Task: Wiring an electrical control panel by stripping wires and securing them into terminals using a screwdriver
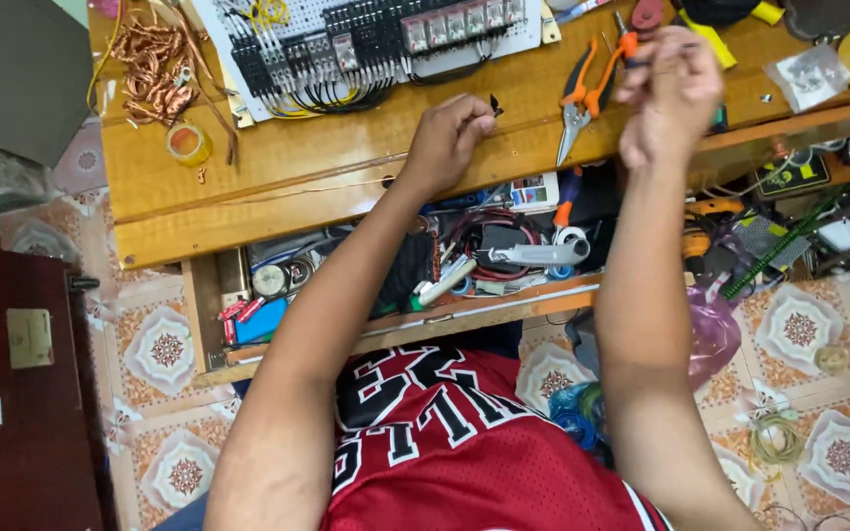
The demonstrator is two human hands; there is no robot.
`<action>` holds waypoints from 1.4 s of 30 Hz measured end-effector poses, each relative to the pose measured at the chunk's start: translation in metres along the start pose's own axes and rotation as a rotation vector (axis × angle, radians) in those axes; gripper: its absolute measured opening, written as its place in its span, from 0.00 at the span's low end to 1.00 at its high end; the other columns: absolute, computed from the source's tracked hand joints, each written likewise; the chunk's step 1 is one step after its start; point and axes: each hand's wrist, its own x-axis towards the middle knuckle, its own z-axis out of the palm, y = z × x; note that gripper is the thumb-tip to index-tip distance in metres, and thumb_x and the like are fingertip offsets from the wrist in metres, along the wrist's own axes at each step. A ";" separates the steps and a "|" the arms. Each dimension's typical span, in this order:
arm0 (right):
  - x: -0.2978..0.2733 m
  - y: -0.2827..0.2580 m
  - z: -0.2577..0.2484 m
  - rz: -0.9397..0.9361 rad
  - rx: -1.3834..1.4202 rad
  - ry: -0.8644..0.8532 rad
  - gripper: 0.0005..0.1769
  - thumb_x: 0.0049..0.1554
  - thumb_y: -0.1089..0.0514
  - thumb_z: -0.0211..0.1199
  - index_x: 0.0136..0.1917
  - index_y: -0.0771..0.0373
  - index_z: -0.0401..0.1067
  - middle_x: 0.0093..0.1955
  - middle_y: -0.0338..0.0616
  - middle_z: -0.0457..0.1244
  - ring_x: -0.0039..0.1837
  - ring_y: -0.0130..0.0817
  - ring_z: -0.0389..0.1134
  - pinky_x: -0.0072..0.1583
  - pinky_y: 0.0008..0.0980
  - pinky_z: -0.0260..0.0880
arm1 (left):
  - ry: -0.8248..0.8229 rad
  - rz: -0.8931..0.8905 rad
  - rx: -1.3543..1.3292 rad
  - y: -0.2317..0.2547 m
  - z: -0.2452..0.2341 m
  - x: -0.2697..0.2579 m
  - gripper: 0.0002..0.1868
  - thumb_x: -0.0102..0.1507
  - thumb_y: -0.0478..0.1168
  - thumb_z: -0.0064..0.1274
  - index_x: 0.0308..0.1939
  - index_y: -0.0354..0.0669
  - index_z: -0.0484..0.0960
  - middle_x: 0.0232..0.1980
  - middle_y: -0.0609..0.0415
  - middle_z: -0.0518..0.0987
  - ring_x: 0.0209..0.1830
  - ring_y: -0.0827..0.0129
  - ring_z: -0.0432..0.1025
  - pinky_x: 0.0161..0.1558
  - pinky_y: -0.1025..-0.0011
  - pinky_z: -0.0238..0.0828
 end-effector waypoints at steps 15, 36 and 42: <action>-0.038 -0.002 0.061 -0.507 -0.932 -0.748 0.21 0.65 0.60 0.68 0.70 0.60 0.71 0.66 0.52 0.63 0.65 0.49 0.64 0.64 0.50 0.64 | 0.014 -0.001 -0.218 -0.001 -0.011 0.001 0.10 0.71 0.40 0.46 0.36 0.45 0.79 0.30 0.60 0.75 0.29 0.74 0.68 0.36 0.73 0.64; 0.010 -0.012 -0.020 -0.646 -0.785 -0.285 0.06 0.68 0.71 0.65 0.58 0.70 0.79 0.47 0.52 0.68 0.46 0.37 0.67 0.45 0.35 0.71 | -0.017 0.002 0.003 -0.009 -0.002 0.007 0.10 0.68 0.38 0.50 0.31 0.45 0.77 0.29 0.58 0.78 0.31 0.68 0.71 0.34 0.68 0.64; -0.029 -0.012 0.039 -0.405 -0.551 -0.521 0.11 0.72 0.70 0.56 0.67 0.72 0.71 0.45 0.50 0.64 0.43 0.34 0.66 0.46 0.30 0.70 | 0.030 -0.004 -0.056 -0.012 -0.001 0.004 0.11 0.68 0.44 0.48 0.32 0.48 0.79 0.30 0.61 0.79 0.30 0.72 0.72 0.35 0.70 0.65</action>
